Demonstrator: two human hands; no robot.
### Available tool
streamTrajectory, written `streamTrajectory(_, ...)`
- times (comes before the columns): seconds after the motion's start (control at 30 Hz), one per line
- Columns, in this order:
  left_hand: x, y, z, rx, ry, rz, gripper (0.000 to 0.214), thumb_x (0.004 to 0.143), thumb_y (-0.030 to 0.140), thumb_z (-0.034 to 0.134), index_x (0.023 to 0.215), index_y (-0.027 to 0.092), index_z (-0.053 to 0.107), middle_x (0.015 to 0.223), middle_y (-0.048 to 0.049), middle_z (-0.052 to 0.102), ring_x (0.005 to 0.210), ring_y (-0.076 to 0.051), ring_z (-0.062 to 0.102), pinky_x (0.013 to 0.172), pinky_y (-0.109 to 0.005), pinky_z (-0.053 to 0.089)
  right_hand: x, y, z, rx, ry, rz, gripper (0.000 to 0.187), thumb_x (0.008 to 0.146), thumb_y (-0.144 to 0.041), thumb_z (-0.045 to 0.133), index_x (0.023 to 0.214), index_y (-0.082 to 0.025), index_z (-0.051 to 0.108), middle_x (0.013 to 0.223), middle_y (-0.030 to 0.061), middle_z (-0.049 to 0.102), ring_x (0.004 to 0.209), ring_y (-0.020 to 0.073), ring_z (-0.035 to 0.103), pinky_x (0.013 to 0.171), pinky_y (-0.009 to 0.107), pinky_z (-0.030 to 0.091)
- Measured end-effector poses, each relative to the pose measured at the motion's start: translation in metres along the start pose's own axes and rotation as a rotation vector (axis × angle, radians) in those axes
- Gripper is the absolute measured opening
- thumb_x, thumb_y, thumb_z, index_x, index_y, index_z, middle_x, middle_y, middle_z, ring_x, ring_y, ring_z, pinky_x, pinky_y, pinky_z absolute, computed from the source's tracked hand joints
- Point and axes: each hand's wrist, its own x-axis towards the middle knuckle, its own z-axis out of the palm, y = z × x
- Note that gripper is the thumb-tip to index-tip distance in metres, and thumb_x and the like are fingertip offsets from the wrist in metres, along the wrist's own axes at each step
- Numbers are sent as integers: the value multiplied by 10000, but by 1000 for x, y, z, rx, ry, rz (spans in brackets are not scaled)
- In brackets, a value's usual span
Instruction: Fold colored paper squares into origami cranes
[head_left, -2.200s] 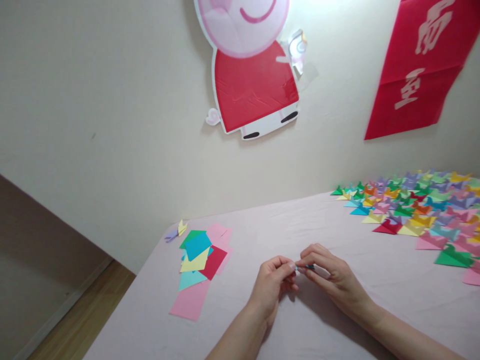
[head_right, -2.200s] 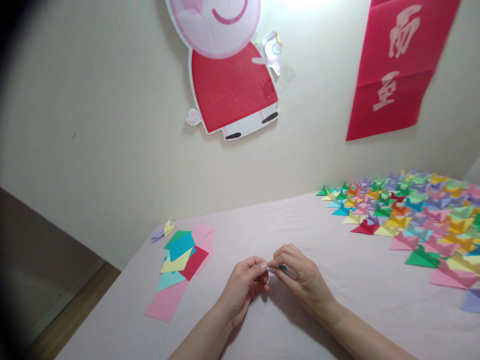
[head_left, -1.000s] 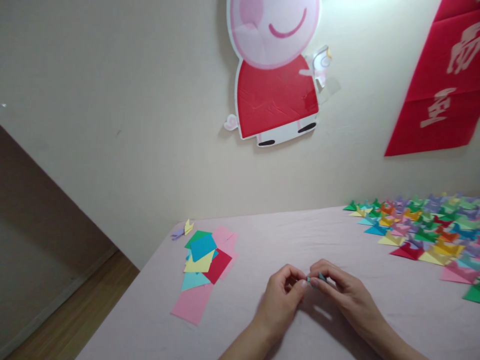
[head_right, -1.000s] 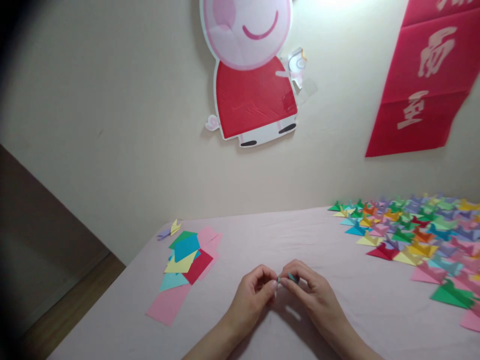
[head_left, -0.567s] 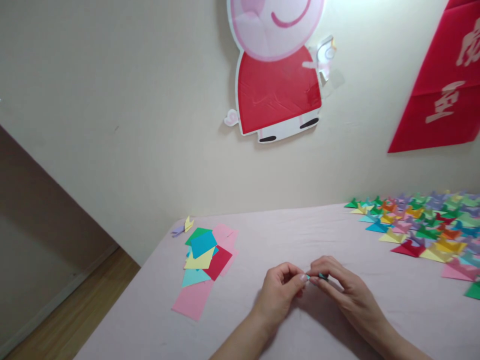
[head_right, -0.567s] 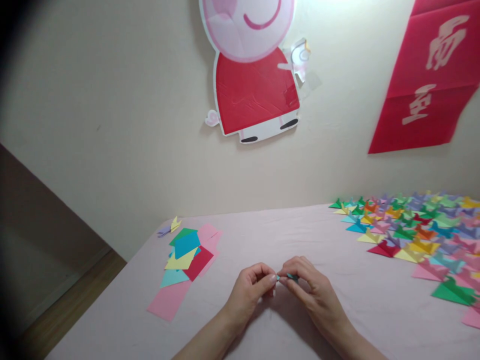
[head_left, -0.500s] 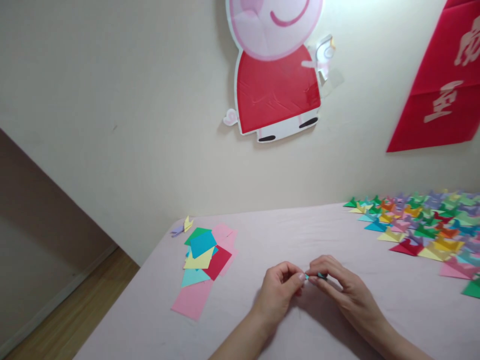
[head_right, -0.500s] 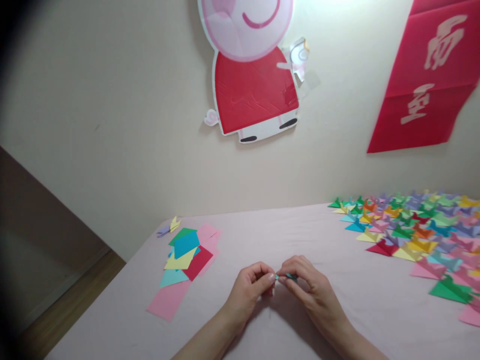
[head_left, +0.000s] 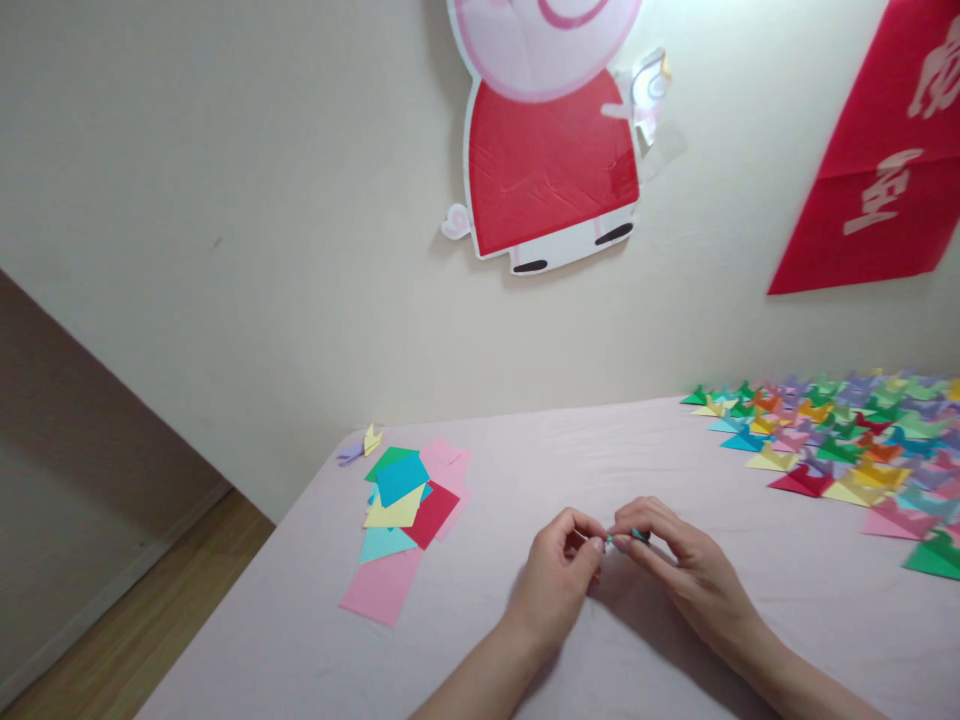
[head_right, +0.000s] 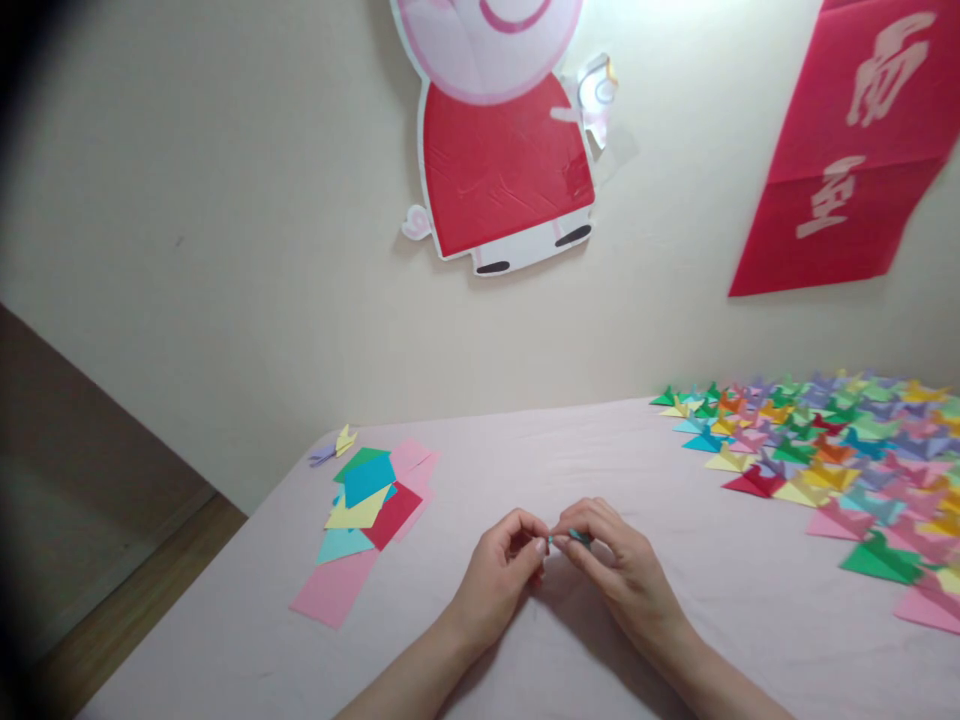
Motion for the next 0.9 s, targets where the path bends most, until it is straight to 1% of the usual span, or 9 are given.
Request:
streamTrajectory(0.07,-3,0,2,125,41,56,121,826,262,585,905,173,609,795,4,590,667,-123,505,642,-249,401,0,1,0,16,5,20,211,903,-394,624,767,-248,693,752,6,657,743,174,615,690,259,477)
streamTrajectory(0.13,-6,2,4,198,77,84,104,825,247,598,898,175,618,829,0,608,687,-125,518,656,-248,410,0,1,0,35,2,40,207,893,-395,635,760,-247,693,749,5,651,742,175,612,693,259,474)
streamTrajectory(0.23,-6,4,5,158,95,64,123,828,285,612,855,165,621,819,-7,616,686,-127,516,649,-248,408,-1,3,1,61,-9,73,209,881,-404,646,754,-247,698,752,7,650,746,180,609,702,267,472)
streamTrajectory(0.37,-3,3,4,43,67,23,174,815,323,627,825,150,618,759,2,595,624,-109,462,605,-241,370,-2,6,1,91,-21,103,197,878,-398,651,759,-250,703,767,6,651,767,182,605,720,270,465)
streamTrajectory(0.53,-2,4,2,54,98,31,127,801,277,644,796,153,618,731,10,587,619,-111,462,607,-242,367,-1,8,2,107,-27,115,164,872,-389,662,791,-258,719,792,7,651,786,181,601,733,272,460)
streamTrajectory(0.6,-3,6,2,107,115,72,104,823,261,632,798,160,626,754,3,599,654,-124,495,629,-245,384,0,8,2,115,-26,110,163,869,-393,664,801,-260,728,799,10,653,783,181,601,729,273,461)
streamTrajectory(0.7,-5,9,1,223,131,187,82,850,223,614,788,172,627,786,-3,600,720,-142,535,664,-249,399,-1,7,1,131,-31,105,167,867,-395,667,796,-259,735,786,11,654,771,179,599,721,273,460)
streamTrajectory(0.8,-7,11,0,327,133,302,88,866,186,605,780,180,619,782,1,587,740,-146,533,682,-253,391,-2,7,1,152,-32,123,167,865,-394,670,797,-257,737,787,13,655,773,180,596,726,275,459)
streamTrajectory(0.9,-7,12,0,373,138,366,92,875,166,606,785,183,616,782,-1,591,762,-152,532,704,-257,388,-2,8,2,181,-26,155,189,850,-411,683,770,-248,733,776,14,649,757,180,588,710,274,456)
